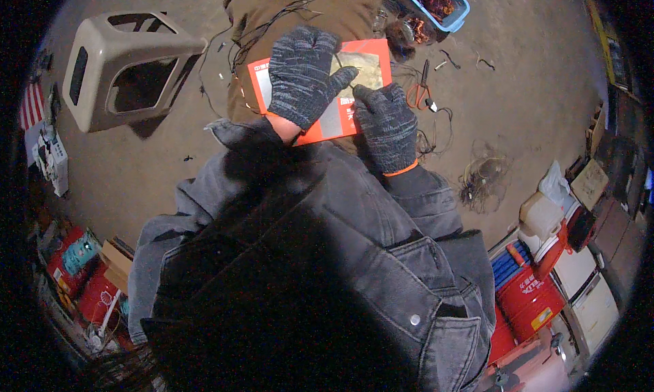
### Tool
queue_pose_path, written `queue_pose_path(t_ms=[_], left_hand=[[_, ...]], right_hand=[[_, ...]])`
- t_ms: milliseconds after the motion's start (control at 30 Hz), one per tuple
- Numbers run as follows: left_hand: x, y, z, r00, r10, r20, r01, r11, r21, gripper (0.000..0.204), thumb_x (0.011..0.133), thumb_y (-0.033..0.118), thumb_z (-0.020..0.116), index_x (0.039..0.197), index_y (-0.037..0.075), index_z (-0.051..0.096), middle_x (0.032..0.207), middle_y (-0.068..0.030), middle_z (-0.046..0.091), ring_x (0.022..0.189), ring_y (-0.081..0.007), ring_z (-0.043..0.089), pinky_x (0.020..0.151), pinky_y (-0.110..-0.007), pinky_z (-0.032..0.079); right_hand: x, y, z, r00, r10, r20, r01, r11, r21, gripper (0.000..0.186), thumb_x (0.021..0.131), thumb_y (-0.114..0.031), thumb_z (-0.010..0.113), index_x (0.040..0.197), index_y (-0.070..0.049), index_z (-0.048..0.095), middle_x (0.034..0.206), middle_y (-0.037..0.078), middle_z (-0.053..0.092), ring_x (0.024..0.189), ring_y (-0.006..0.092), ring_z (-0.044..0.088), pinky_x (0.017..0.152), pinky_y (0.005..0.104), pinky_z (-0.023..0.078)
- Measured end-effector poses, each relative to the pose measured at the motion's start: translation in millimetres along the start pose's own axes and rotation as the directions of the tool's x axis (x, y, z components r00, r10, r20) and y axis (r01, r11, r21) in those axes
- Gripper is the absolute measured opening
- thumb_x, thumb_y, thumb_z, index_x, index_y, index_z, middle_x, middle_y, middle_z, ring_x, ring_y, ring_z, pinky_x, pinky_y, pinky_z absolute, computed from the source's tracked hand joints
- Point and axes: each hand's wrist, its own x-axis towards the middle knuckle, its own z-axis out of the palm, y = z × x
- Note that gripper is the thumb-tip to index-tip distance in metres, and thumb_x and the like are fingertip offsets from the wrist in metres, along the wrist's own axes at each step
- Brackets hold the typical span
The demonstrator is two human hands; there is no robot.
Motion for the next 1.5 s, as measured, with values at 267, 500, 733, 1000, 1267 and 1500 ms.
queue_pose_path(t_ms=[267, 500, 733, 1000, 1267, 1500], left_hand=[[0.0, 1.2, -0.6, 1.000, -0.010, 0.026, 0.010, 1.000, 0.000, 0.042, 0.073, 0.038, 0.073, 0.103, 0.011, 0.062, 0.100, -0.0139, 0.057, 0.098, -0.0338, 0.054, 0.088, -0.047, 0.040], [-0.6, 2.0, 1.8, 1.000, -0.015, -0.026, 0.015, 1.000, 0.013, 0.042, 0.073, 0.037, 0.074, 0.103, 0.010, 0.062, 0.100, -0.0136, 0.057, 0.100, -0.0343, 0.054, 0.088, -0.046, 0.040], [-1.2, -0.5, 1.0, 1.000, 0.007, -0.022, -0.007, 1.000, 0.008, 0.047, 0.071, 0.040, 0.076, 0.104, 0.010, 0.062, 0.102, -0.0145, 0.057, 0.101, -0.0349, 0.053, 0.090, -0.046, 0.040], [-1.3, 0.8, -1.9, 1.000, -0.018, -0.003, 0.018, 1.000, -0.002, 0.048, 0.070, 0.040, 0.076, 0.104, 0.010, 0.063, 0.103, -0.0145, 0.058, 0.102, -0.0350, 0.054, 0.091, -0.046, 0.040], [-1.1, 0.7, -1.7, 1.000, -0.017, -0.002, 0.016, 0.999, -0.028, 0.047, 0.070, 0.039, 0.077, 0.104, 0.009, 0.063, 0.103, -0.0154, 0.058, 0.102, -0.0357, 0.054, 0.091, -0.047, 0.040], [-0.3, 1.0, -1.3, 1.000, 0.003, -0.024, -0.003, 1.000, -0.012, 0.045, 0.070, 0.038, 0.076, 0.103, 0.010, 0.062, 0.100, -0.0149, 0.057, 0.100, -0.0353, 0.053, 0.089, -0.047, 0.040]], right_hand=[[-3.1, 5.5, 2.6, 1.000, 0.018, 0.006, -0.018, 1.000, -0.006, 0.028, 0.079, -0.015, 0.071, 0.107, -0.013, 0.068, 0.090, 0.012, 0.058, 0.081, 0.0294, 0.062, 0.066, 0.0399, 0.051], [-14.0, 10.6, -4.7, 0.997, 0.074, 0.036, -0.073, 0.997, -0.013, 0.027, 0.081, -0.015, 0.069, 0.108, -0.014, 0.068, 0.091, 0.011, 0.058, 0.081, 0.0292, 0.062, 0.066, 0.0398, 0.051], [-15.7, 11.1, -12.0, 0.993, 0.113, -0.037, -0.111, 0.993, 0.043, 0.025, 0.079, -0.013, 0.070, 0.104, -0.012, 0.071, 0.087, 0.010, 0.060, 0.079, 0.0273, 0.059, 0.070, 0.0384, 0.049], [-0.7, 4.9, -5.6, 0.998, 0.059, 0.006, -0.059, 0.995, 0.080, 0.023, 0.079, -0.014, 0.070, 0.102, -0.010, 0.071, 0.088, 0.010, 0.062, 0.082, 0.0286, 0.058, 0.072, 0.0392, 0.049], [-1.3, 7.6, -5.6, 1.000, -0.010, 0.006, 0.009, 0.996, 0.088, 0.024, 0.078, -0.014, 0.070, 0.102, -0.010, 0.071, 0.090, 0.009, 0.063, 0.082, 0.0280, 0.059, 0.071, 0.0391, 0.049], [-0.6, 7.1, -4.2, 1.000, -0.009, 0.018, 0.008, 0.999, 0.041, 0.025, 0.078, -0.014, 0.071, 0.103, -0.011, 0.070, 0.089, 0.010, 0.062, 0.079, 0.0283, 0.061, 0.066, 0.0398, 0.050]])
